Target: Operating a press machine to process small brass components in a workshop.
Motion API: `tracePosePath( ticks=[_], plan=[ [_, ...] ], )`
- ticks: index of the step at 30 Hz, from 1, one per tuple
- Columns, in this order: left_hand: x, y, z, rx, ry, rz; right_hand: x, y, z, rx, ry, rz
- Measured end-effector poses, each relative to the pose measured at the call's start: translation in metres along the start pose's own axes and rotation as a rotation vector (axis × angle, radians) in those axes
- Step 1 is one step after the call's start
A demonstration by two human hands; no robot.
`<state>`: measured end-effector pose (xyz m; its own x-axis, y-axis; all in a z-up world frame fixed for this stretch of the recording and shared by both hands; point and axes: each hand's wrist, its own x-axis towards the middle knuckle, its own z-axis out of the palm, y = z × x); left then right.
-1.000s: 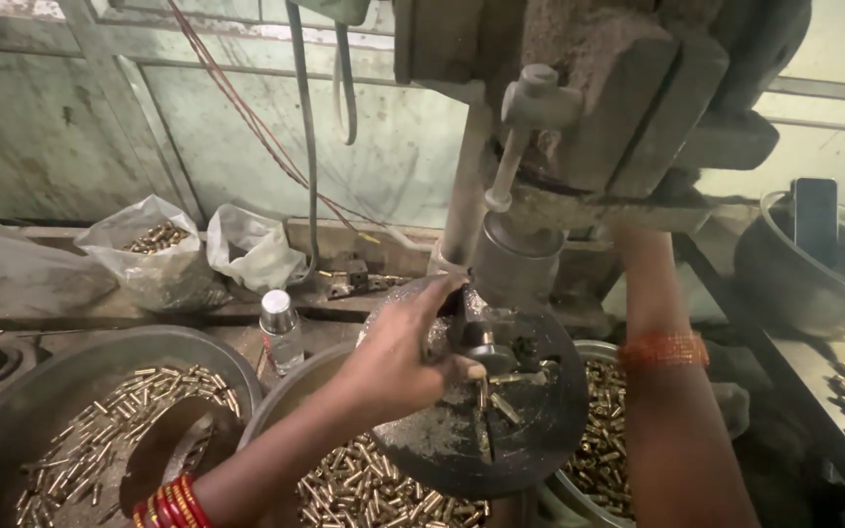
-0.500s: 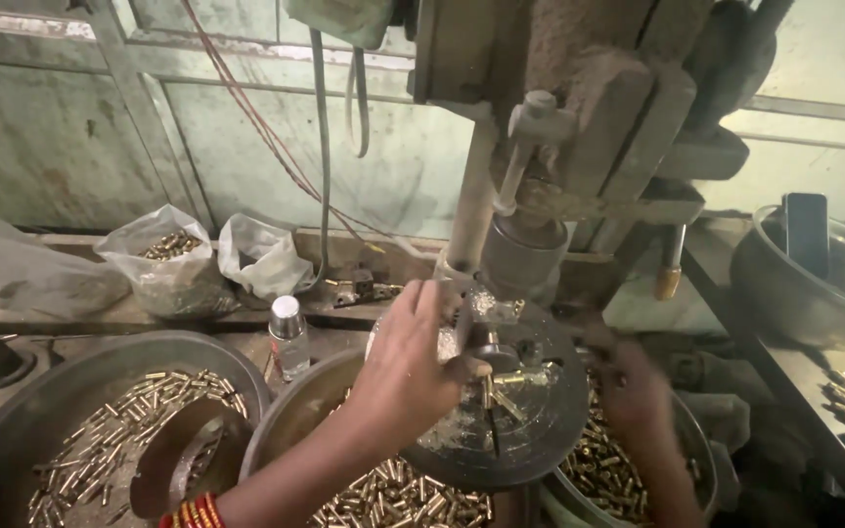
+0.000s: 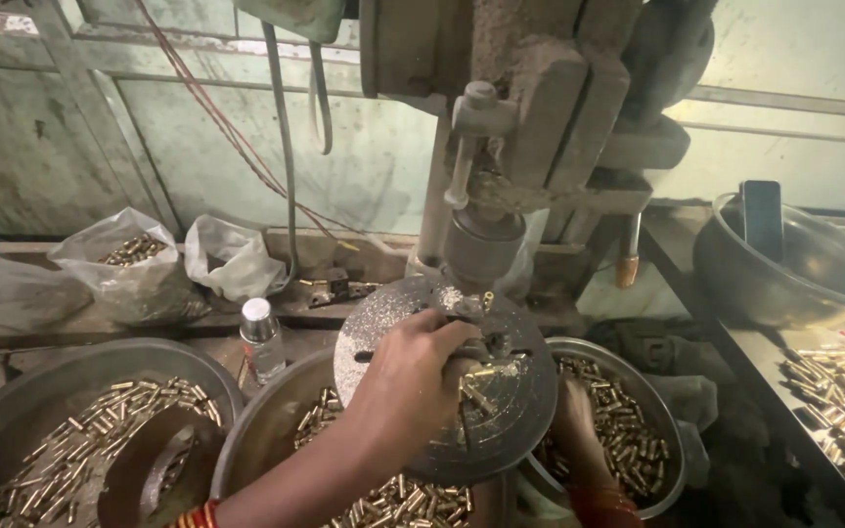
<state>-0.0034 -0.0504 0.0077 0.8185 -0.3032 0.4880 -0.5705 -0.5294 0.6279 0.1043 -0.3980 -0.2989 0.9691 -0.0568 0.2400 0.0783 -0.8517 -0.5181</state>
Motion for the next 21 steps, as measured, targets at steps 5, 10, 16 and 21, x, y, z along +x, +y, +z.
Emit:
tracePosePath(
  ticks=[5,10,16,21],
  plan=[
    [-0.005,-0.001,-0.012,-0.246,-0.097,-0.056,0.004,0.002,0.008,0.049,0.088,-0.064],
    [0.002,-0.007,-0.039,-0.244,-0.331,-0.29,-0.011,-0.01,-0.025,0.108,0.152,0.154],
    [0.006,-0.027,-0.041,-0.259,-0.377,-0.437,-0.034,-0.114,-0.125,0.804,0.399,0.123],
    [0.006,-0.035,-0.027,-0.656,-0.371,-0.446,-0.051,-0.215,-0.169,1.132,0.363,-0.145]
  ],
)
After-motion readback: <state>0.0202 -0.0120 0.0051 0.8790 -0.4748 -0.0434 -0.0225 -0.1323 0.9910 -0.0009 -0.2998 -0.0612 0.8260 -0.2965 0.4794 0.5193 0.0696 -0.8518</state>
